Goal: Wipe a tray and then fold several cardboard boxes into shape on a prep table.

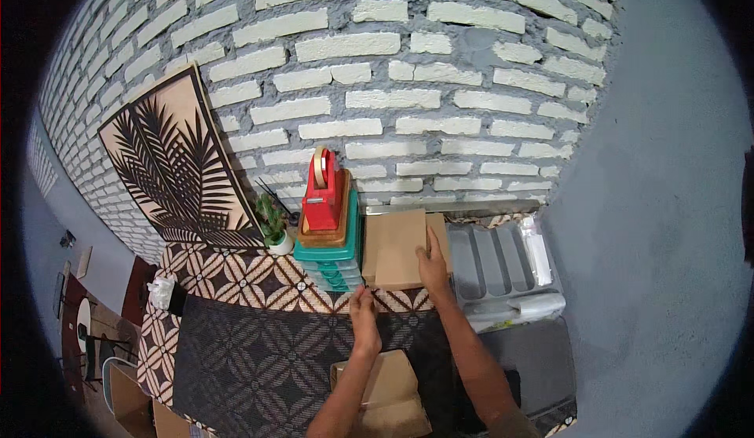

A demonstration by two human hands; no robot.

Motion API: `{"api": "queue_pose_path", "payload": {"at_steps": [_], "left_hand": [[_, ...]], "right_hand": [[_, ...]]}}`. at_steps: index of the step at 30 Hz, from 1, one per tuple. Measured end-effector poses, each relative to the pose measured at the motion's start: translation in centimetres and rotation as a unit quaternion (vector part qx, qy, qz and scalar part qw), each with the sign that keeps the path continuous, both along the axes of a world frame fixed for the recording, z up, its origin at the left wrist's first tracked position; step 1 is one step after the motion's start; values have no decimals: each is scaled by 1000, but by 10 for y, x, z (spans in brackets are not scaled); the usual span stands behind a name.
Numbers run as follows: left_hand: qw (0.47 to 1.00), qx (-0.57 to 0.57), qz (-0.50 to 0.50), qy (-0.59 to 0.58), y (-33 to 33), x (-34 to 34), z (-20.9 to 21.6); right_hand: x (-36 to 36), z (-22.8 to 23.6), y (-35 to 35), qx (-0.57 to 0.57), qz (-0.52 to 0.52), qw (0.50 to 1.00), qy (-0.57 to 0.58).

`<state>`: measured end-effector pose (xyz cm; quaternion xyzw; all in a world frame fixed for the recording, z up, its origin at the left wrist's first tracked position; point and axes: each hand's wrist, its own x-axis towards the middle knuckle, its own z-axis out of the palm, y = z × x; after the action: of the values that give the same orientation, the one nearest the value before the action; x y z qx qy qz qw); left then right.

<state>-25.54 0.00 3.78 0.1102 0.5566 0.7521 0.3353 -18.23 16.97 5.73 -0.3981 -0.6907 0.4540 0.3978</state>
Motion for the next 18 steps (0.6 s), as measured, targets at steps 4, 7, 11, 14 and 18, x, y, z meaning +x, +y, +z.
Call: {"api": "queue_pose_path", "payload": {"at_steps": [4, 7, 11, 14, 18], "left_hand": [[990, -9, -20, -137, 21, -3, -11], [988, -10, -42, -146, 27, -5, -12], [991, 6, -30, -132, 32, -4, -12], [992, 15, -32, -117, 33, -2, -15], [994, 17, -47, -95, 33, 1, -11]], "right_hand": [[-34, -17, 28, -29, -7, 999, -39], [-50, -23, 32, 9, -20, 996, -82], [-57, -26, 26, 70, -17, 995, -72], [-59, -27, 27, 93, -36, 988, -116], [-36, -23, 31, 142, -54, 978, -144]]}}
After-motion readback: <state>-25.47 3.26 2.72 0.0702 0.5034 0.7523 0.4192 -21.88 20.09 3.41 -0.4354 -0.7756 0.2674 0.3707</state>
